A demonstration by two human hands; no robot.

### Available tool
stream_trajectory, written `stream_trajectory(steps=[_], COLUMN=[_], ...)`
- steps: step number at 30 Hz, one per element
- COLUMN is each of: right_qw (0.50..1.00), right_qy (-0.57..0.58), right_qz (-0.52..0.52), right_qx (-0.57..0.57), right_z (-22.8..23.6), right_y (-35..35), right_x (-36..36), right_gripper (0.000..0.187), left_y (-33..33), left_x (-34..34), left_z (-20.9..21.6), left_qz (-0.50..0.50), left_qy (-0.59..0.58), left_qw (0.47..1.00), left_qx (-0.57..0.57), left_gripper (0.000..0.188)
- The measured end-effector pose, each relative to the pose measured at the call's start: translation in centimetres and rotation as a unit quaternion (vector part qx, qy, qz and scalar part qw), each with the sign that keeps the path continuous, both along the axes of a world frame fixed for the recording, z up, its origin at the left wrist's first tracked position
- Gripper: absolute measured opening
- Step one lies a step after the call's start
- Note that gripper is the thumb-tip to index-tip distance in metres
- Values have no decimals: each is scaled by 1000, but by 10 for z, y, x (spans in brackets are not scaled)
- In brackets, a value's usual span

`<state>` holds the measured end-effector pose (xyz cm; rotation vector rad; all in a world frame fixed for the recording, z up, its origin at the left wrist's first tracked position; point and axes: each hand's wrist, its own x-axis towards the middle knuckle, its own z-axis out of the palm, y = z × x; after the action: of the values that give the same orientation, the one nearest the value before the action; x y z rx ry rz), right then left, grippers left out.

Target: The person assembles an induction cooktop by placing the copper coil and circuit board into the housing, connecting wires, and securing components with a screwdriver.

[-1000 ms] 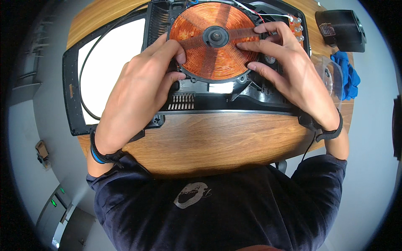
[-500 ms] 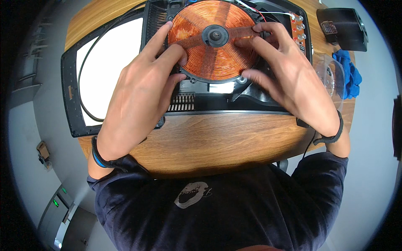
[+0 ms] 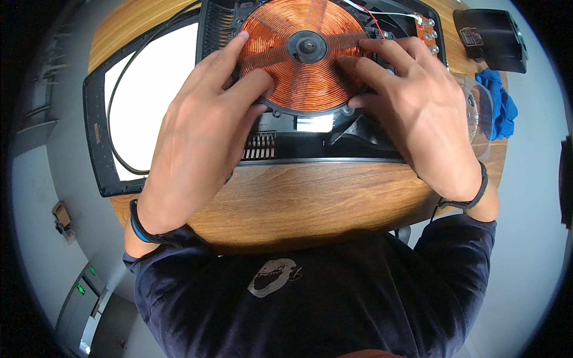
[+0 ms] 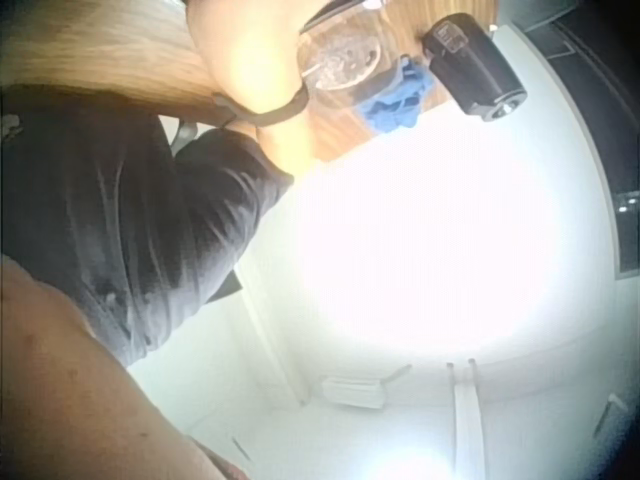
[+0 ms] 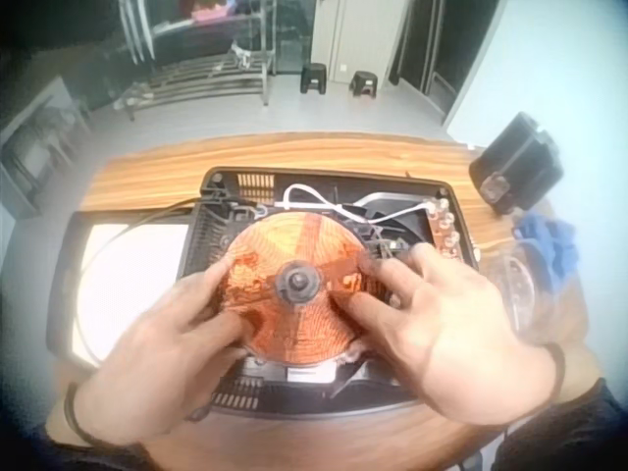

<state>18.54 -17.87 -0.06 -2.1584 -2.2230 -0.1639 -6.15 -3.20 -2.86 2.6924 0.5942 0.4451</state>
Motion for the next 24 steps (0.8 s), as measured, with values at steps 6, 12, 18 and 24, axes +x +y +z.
stream_trajectory(steps=[6,12,18,24], right_qw=[1000,996,997,997], right_qy=[17,75,73,73], right_qz=[15,36,31,26], right_qx=[6,15,2,19], right_z=[-4,-6,-5,-13], right_y=[3,6,9,9], right_x=[5,10,10,9], right_gripper=[48,47,48,48], left_y=[0,-3,-4,-9], left_x=[4,4,6,5], left_z=[1,2,3,-1], left_qz=[-32,-44,-50,-38], left_qy=[21,46,64,65], left_qw=[999,998,996,996], left_qx=[32,-8,31,43], left_gripper=[23,23,33,49])
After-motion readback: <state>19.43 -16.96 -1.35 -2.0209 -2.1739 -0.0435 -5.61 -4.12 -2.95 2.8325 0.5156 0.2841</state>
